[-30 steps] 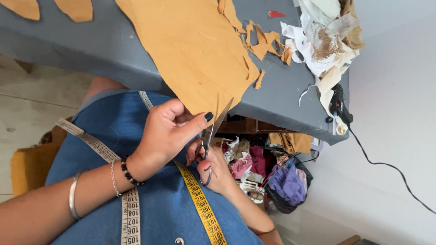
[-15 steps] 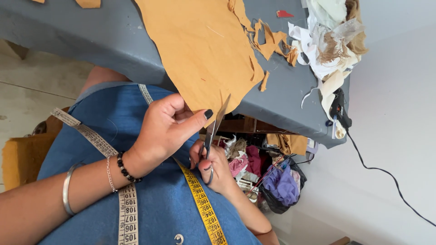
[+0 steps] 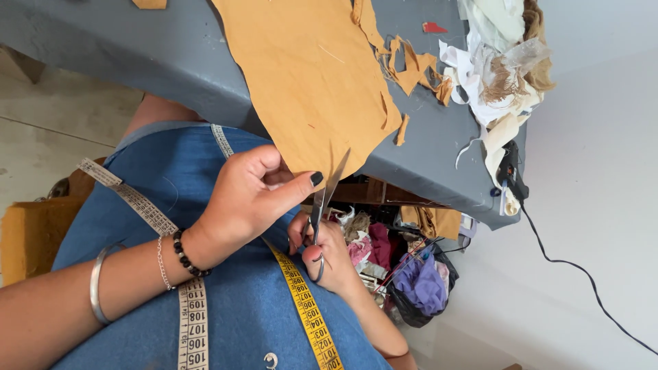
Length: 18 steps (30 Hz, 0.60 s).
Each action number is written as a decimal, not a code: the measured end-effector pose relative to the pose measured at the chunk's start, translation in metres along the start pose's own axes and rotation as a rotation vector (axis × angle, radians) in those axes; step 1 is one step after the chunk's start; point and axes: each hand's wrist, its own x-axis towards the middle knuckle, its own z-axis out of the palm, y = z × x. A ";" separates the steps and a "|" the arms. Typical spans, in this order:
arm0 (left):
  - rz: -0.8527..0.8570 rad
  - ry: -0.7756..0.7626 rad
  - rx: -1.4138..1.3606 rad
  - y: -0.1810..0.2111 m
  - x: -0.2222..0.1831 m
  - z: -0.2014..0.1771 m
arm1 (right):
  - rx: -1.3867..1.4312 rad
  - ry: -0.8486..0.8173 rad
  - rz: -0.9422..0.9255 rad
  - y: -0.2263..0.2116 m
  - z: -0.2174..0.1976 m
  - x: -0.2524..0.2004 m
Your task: Cutting leaf shapes from fabric and assembling them using a hot glue gun
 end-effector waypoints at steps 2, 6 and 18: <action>0.006 0.007 0.016 -0.001 0.001 -0.003 | 0.005 0.000 0.009 0.000 0.000 -0.001; 0.039 0.001 0.042 0.015 -0.001 0.003 | 0.046 -0.007 0.028 0.001 -0.002 -0.004; 0.009 -0.031 0.101 0.037 -0.010 -0.007 | -0.068 -0.226 0.117 -0.016 -0.017 -0.002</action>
